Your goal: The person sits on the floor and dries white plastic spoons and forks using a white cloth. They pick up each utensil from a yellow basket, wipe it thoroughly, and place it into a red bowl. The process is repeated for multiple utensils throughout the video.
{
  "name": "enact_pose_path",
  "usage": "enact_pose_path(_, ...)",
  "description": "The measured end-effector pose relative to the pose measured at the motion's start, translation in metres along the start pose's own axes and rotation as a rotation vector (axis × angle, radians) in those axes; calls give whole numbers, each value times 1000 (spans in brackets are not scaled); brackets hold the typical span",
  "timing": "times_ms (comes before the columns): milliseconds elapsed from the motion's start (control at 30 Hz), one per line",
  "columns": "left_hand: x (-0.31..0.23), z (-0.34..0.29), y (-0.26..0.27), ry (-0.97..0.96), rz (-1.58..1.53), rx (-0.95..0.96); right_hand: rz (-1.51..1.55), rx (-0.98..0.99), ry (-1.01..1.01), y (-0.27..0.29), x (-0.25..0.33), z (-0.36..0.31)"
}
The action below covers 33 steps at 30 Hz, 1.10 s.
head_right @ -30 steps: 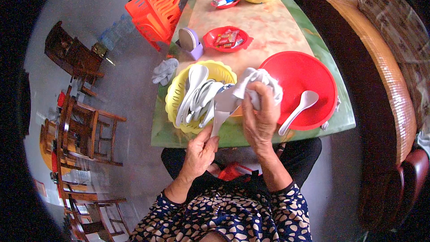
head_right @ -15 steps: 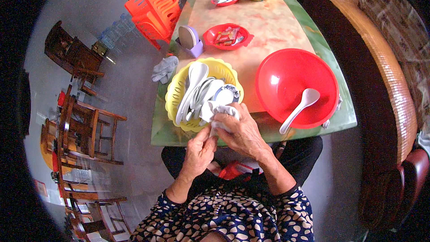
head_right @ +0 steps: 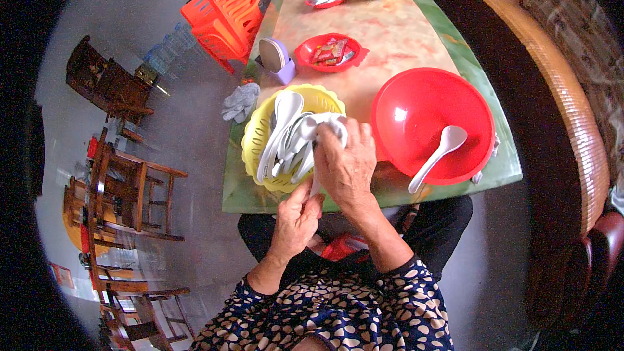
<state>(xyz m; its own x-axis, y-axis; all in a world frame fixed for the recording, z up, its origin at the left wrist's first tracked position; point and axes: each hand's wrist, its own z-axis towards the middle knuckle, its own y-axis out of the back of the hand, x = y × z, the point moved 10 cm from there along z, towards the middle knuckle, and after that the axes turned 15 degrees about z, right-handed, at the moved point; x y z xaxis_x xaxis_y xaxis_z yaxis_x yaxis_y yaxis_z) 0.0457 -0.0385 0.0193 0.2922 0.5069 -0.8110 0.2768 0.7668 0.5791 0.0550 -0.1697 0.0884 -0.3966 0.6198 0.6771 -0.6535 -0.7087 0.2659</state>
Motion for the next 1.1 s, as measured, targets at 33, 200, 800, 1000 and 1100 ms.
enact_pose_path(33,4,1,3,1,16,-4,48,111,-5,-8,-1,-2)
enact_pose_path(200,17,0,7,16,30,-4,287,446,30,-25,-3,-13)
enact_pose_path(800,13,0,10,-40,88,-104,-71,255,-301,-18,-18,-20)
enact_pose_path(1000,18,4,15,61,-117,-53,402,337,-280,-24,-11,-37)
enact_pose_path(1100,17,2,15,10,-66,-63,180,231,-152,-19,-10,-27)
